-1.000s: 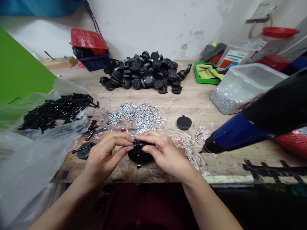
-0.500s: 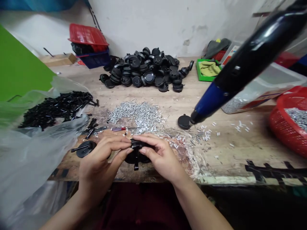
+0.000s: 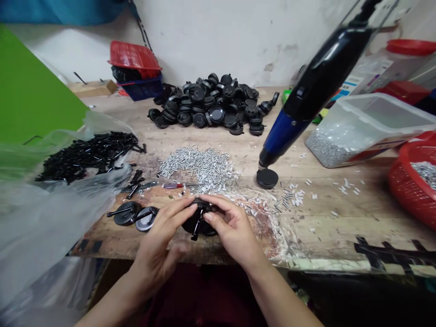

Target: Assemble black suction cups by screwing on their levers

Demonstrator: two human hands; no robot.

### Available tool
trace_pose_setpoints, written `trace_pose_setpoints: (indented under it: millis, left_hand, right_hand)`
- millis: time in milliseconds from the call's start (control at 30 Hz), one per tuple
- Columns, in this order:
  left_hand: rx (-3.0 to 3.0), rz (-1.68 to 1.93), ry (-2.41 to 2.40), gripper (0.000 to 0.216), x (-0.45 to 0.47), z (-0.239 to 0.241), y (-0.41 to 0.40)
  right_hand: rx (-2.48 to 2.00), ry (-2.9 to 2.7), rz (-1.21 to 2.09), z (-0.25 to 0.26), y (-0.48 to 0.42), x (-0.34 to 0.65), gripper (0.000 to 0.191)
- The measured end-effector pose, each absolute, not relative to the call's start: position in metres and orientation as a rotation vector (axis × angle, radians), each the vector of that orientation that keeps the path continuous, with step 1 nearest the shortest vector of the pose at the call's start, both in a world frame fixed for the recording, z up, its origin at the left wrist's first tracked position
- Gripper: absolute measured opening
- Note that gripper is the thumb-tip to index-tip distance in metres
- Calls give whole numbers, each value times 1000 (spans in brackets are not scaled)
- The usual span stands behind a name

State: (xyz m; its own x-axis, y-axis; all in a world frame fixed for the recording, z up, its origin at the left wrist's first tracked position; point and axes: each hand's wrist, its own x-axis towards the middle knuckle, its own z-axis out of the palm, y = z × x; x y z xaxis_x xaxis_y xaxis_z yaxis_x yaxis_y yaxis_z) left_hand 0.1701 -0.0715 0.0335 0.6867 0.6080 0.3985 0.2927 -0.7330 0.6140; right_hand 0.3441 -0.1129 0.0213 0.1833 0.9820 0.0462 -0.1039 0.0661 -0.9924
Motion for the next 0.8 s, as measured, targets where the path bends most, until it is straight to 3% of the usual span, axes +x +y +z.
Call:
trace_pose_setpoints:
  millis: [67, 133, 300, 400, 467, 567, 700, 800]
  left_hand:
    - [2384, 756, 739, 76, 171, 24, -74]
    - [2374, 832, 843, 84, 172, 12, -75]
    - [2097, 1202, 959, 59, 168, -4, -68]
    - [1488, 1189, 984, 41, 159, 3, -56]
    - [1023, 1153, 932, 33, 153, 11, -46]
    - [642, 1135, 834, 30, 146, 21, -33]
    - [574, 1111, 801, 26, 138, 28, -26]
    - [557, 1094, 802, 24, 134, 28, -26]
  right_hand:
    - [-1177, -984, 1104, 21, -112, 338, 32]
    - [-1190, -959, 1121, 20, -110, 329, 31]
    - [-1225, -1016, 1131, 24, -100, 307, 29]
    - [-1349, -1315, 1018, 36, -79, 304, 19]
    - [-1488, -1607, 795, 43, -54, 303, 26]
    - [-1753, -2012, 461, 42, -5, 298, 22]
    - [-1908, -2168, 462, 26, 47, 284, 13]
    - [-1972, -2246, 480, 15, 64, 275, 19]
